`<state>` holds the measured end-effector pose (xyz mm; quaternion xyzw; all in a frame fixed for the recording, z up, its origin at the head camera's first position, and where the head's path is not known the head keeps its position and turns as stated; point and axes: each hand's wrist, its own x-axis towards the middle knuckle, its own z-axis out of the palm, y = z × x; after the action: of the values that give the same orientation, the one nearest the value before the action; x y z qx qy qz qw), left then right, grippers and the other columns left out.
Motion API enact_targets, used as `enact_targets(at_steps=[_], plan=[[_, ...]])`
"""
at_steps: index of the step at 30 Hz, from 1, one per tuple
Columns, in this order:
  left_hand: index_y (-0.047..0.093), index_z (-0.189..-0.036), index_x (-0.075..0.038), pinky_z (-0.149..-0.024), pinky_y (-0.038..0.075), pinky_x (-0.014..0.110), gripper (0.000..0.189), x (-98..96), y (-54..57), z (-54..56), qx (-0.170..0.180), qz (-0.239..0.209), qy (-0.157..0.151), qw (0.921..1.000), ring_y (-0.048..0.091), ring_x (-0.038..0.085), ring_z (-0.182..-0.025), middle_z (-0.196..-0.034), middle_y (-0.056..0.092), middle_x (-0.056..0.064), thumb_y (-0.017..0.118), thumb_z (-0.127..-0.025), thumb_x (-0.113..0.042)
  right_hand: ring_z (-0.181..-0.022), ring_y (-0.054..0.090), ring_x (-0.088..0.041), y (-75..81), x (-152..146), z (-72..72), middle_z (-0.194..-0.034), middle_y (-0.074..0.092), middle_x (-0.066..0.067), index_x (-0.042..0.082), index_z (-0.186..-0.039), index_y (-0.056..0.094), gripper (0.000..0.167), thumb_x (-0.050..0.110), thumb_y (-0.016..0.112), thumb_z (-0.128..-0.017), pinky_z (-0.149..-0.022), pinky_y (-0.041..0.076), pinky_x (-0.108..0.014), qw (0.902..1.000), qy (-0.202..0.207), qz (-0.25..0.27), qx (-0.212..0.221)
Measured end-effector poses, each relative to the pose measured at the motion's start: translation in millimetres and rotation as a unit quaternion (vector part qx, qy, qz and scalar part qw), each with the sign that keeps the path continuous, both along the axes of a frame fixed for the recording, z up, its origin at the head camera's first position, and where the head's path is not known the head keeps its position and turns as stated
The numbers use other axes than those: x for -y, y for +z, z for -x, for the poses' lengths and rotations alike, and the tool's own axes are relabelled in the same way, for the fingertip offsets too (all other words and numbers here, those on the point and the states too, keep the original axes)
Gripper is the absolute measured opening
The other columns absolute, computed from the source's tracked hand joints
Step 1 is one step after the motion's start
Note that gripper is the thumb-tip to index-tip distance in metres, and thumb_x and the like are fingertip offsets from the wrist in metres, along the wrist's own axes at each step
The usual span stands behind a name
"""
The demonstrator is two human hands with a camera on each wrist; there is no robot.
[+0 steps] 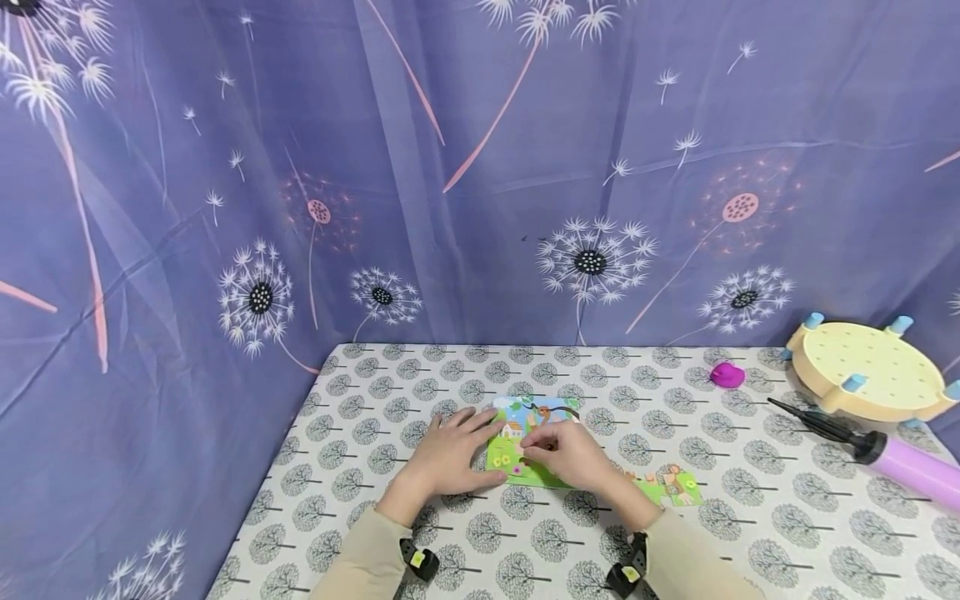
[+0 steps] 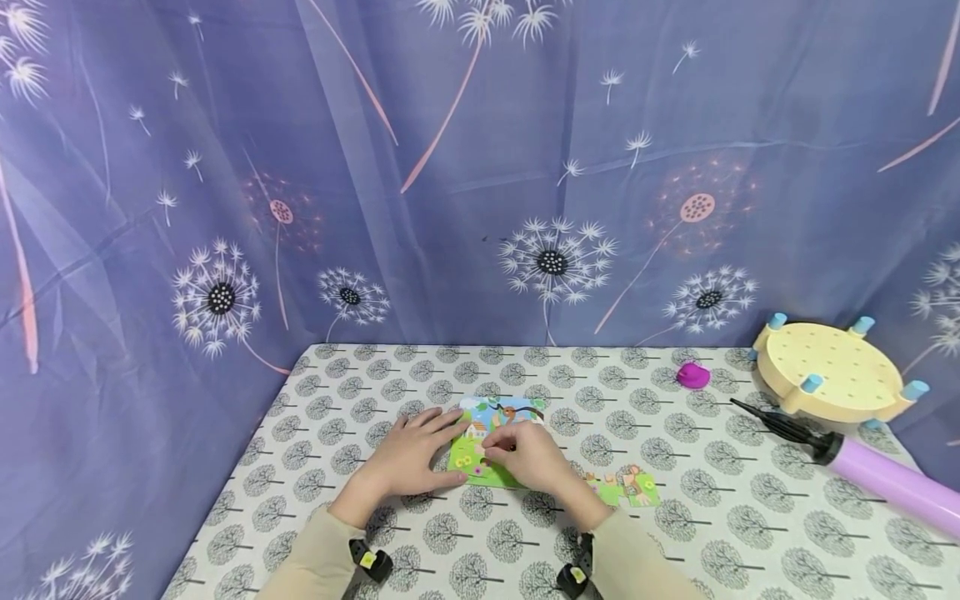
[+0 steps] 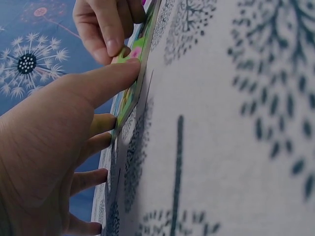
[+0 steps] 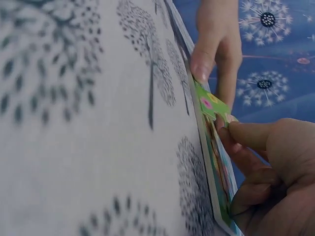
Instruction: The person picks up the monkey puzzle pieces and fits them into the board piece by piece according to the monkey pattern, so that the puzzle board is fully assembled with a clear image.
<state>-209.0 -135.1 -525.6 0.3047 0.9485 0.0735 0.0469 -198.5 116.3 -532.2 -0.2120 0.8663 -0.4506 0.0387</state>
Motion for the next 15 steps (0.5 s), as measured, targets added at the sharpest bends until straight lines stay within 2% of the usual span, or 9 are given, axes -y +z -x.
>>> enact_targets(at_steps=[7,15], plan=[[0.039,-0.162,-0.027,-0.110,0.025,0.080,0.088,-0.9,-0.8,1.0,-0.002,0.001,0.004,1.0000,0.031,0.037,-0.152,-0.169,0.029,-0.004,0.051,-0.092,-0.078,-0.072,0.065,-0.004,0.1,12.5,3.1,-0.084,0.073,0.009,0.011,-0.103,0.080,0.008,0.013,0.075,-0.096,-0.072,0.057,-0.026,0.9997,0.012,-0.007,0.019],[0.041,-0.161,-0.026,-0.109,0.026,0.081,0.088,-1.3,0.7,1.1,-0.004,-0.004,0.005,1.0000,0.033,0.038,-0.150,-0.168,0.032,-0.003,0.053,-0.091,-0.078,-0.069,0.066,-0.003,-1.9,17.6,4.2,-0.080,0.073,0.010,0.013,-0.101,0.080,0.007,0.013,0.075,-0.096,-0.074,0.059,-0.032,0.9996,0.005,-0.026,0.004]])
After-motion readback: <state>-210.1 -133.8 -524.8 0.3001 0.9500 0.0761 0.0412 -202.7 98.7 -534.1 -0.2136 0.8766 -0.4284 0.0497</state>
